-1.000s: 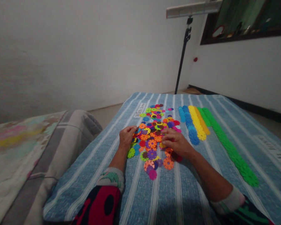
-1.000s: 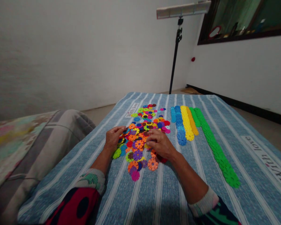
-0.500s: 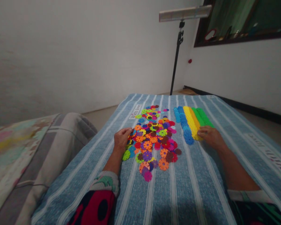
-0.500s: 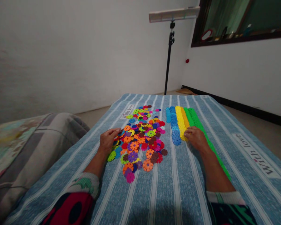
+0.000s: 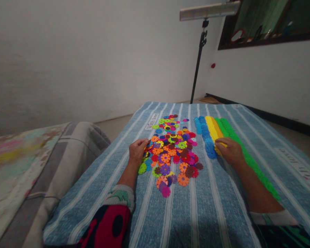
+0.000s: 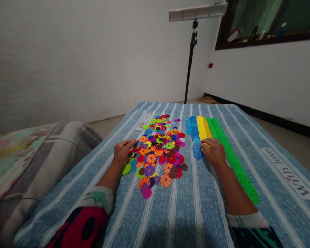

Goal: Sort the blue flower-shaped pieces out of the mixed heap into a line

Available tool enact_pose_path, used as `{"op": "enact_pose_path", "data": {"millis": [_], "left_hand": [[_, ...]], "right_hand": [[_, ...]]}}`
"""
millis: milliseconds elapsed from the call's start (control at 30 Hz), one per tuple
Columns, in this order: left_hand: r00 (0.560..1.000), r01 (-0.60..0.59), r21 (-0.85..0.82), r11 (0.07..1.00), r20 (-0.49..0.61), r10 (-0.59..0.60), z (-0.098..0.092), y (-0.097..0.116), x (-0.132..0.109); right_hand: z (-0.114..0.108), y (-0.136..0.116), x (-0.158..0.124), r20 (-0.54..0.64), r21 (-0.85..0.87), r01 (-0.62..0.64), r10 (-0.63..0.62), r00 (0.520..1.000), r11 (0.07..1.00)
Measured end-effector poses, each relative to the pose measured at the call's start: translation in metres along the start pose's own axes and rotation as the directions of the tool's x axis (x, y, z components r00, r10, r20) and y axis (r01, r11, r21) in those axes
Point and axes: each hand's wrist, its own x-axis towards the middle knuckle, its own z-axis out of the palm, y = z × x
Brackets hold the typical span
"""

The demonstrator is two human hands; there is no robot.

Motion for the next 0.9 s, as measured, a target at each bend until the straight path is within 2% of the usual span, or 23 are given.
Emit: {"op": "enact_pose_path", "data": {"millis": [67,133,200,267,333,400,500,667,800,900], "left_hand": [[1.000,-0.018,0.010,1.000,0.010,0.018,0.000,-0.002,0.000],[1.000,-0.028,0.015,0.999,0.015,0.028,0.000,-0.004,0.000],[1.000,-0.024,0.014,1.000,0.013,0.024,0.000,-0.006,0.000],[1.000,-0.019,0.007,1.000,0.011,0.019,0.000,-0.007,0.000],[1.000,-0.019,0.005,1.000,0.013,0.019,0.000,-0.009,0.001],[1.000,-0.023,0.005,1.000,0.018,0.023,0.000,-0.010,0.002],[0.999,-0.028,0.004,1.000,0.019,0.028,0.000,-0.011,0.002],[0.999,-0.019,-0.013,1.000,0.029,0.020,0.001,-0.008,0.000],[0.999,-0.024,-0.004,1.000,0.022,0.024,0.001,-0.008,-0.001],[1.000,-0.021,0.004,1.000,0.011,0.021,0.001,-0.010,0.001]], "right_hand": [[0.012,-0.026,-0.005,0.048,0.063,0.080,-0.083,0.995,0.995],[0.024,-0.059,-0.013,0.099,0.149,0.204,-0.220,0.971,0.968],[0.035,-0.093,-0.024,0.212,0.226,0.340,-0.386,0.898,0.913],[0.042,-0.123,-0.035,0.306,0.237,0.423,-0.480,0.822,0.875],[0.046,-0.144,-0.043,0.420,0.178,0.442,-0.474,0.774,0.879],[0.047,-0.156,-0.050,0.516,0.091,0.420,-0.404,0.756,0.903],[0.047,-0.165,-0.055,0.587,0.009,0.389,-0.320,0.743,0.921],[0.048,-0.172,-0.065,0.601,0.006,0.373,-0.302,0.740,0.928],[0.053,-0.172,-0.070,0.560,0.087,0.285,-0.284,0.778,0.955],[0.057,-0.168,-0.069,0.505,0.184,0.174,-0.245,0.828,0.967]]}}
